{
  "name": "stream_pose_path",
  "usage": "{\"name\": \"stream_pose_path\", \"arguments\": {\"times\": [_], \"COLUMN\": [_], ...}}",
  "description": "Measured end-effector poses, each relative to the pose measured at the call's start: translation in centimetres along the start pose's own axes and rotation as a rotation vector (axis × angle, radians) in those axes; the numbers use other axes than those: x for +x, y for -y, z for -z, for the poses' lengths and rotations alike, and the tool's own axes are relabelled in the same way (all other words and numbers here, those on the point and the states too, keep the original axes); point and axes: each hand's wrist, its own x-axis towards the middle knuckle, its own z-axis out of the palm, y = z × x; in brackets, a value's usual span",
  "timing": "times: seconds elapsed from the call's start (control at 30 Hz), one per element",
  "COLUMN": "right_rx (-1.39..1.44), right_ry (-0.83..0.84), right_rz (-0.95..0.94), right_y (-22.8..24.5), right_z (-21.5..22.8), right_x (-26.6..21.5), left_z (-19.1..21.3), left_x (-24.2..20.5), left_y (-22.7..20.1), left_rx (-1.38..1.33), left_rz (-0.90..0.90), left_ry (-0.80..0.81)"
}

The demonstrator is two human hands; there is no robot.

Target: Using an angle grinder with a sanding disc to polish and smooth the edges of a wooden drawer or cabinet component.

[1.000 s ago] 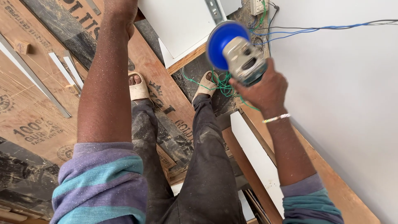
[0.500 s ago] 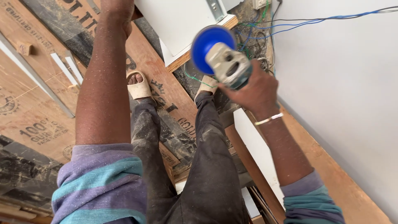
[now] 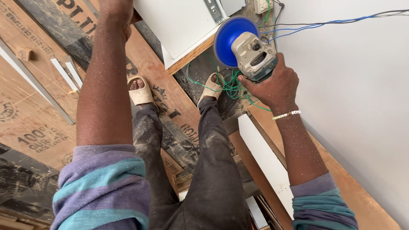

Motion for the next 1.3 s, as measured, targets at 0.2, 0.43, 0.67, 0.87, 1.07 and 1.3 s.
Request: {"name": "stream_pose_path", "arguments": {"times": [0.2,0.43,0.67,0.87,1.07,1.3], "right_rx": [-0.019,-0.008,0.028,0.076,-0.032,-0.075], "right_ry": [-0.005,0.04,0.008,0.143,0.178,-0.058], "right_rz": [0.035,-0.011,0.03,0.039,0.113,0.068], "right_y": [-0.2,2.9,2.8,4.2,4.0,-0.1], "right_z": [-0.3,-0.9,-2.2,-4.2,-4.2,-0.4], "right_x": [-0.2,-0.4,-1.8,-4.3,-3.3,0.6], "left_z": [-0.3,-0.3,-0.4,-0.4,-0.4,-0.1], "left_x": [-0.1,0.8,-0.7,0.1,0.2,1.7], "left_y": [-0.7,-0.3,-1.2,0.4,-0.1,1.6], "left_rx": [-0.026,-0.079,-0.052,-0.055,-0.049,-0.05], "left_rz": [-0.009,0.036,-0.052,0.013,-0.06,-0.03], "left_ry": [-0.011,-0.041,0.011,0.007,-0.049,-0.021]}}
